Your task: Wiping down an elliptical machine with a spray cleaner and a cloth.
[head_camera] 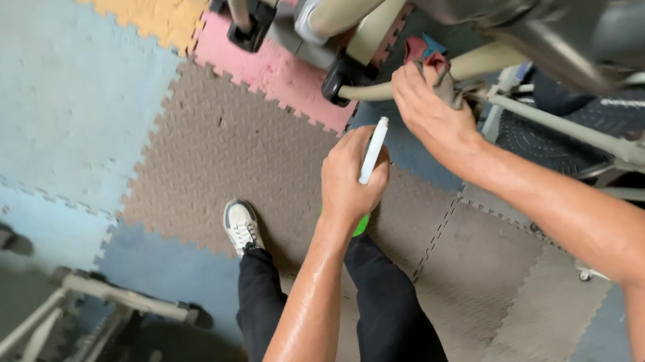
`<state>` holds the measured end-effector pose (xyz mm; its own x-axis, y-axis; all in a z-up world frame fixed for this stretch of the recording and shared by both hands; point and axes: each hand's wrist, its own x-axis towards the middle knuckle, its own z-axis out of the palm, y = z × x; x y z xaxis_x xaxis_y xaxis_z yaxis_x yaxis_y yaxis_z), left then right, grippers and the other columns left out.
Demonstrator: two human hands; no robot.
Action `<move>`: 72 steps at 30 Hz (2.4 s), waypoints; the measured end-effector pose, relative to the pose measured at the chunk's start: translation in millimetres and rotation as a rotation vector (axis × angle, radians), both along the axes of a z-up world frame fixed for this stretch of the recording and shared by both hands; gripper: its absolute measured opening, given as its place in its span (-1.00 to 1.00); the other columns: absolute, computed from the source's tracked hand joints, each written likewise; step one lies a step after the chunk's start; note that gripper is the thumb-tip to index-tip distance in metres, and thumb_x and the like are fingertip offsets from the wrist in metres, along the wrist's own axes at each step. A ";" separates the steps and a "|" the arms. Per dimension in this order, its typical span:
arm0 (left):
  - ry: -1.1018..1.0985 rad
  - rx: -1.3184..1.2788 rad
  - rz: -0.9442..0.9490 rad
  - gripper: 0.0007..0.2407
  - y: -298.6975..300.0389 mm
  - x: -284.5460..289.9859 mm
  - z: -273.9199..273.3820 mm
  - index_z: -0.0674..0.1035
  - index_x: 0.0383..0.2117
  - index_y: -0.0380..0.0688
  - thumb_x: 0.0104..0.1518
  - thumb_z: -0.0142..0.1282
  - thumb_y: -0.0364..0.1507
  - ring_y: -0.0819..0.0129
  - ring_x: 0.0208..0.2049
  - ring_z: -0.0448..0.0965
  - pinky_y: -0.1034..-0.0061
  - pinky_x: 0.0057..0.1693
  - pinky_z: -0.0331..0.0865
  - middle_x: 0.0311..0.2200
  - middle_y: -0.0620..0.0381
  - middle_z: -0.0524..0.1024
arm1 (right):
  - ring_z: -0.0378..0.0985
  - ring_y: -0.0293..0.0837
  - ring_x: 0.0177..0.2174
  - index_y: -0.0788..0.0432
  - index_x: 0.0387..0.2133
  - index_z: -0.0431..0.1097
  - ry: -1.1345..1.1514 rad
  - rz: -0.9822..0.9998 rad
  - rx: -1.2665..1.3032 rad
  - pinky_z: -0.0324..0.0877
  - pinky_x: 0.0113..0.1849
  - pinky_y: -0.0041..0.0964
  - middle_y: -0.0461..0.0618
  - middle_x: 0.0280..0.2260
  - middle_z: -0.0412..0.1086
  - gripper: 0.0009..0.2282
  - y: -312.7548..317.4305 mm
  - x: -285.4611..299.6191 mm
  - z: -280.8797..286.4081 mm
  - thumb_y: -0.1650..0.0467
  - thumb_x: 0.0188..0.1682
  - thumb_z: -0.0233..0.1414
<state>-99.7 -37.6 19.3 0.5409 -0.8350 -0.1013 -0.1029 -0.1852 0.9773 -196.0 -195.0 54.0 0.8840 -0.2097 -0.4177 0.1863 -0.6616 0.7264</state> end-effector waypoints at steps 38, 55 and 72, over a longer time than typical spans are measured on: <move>-0.191 -0.318 -0.241 -0.69 42.6 97.9 344.2 0.57 -0.09 -0.27 -0.01 0.07 -0.57 -0.08 -0.28 0.61 0.28 -0.10 0.49 -0.29 -0.11 0.56 | 0.27 0.29 0.19 0.44 0.18 0.29 -1.403 -0.701 0.534 0.08 0.19 0.08 0.40 0.17 0.28 -0.57 -7.5 50.2 121.7 0.31 0.17 -0.11; -0.262 -0.387 -0.178 -0.73 -40.1 110.5 393.1 0.57 -0.11 -0.26 0.02 0.06 -0.57 -0.02 -0.28 0.65 0.31 -0.09 0.52 -0.31 -0.06 0.57 | 0.29 0.04 0.32 0.06 0.31 0.34 -1.297 0.011 0.066 0.01 0.26 0.25 0.02 0.34 0.29 -0.63 -54.8 81.4 324.9 0.43 0.25 0.17; -0.311 -0.366 -0.088 -0.75 -87.9 94.5 409.3 0.53 -0.17 -0.25 -0.02 0.08 -0.53 -0.13 -0.27 0.55 0.22 -0.11 0.45 -0.30 -0.12 0.50 | 0.37 -0.12 0.17 0.08 0.28 0.42 -1.407 0.021 0.587 0.32 0.17 -0.04 -0.11 0.30 0.30 -0.66 -102.9 102.7 296.1 0.36 0.23 0.09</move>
<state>-5.2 -125.5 428.6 0.4248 -0.8293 0.3632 -0.4006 0.1876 0.8968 -93.3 -297.8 350.1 0.6225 -0.3015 0.7222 -0.3976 -0.9167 -0.0400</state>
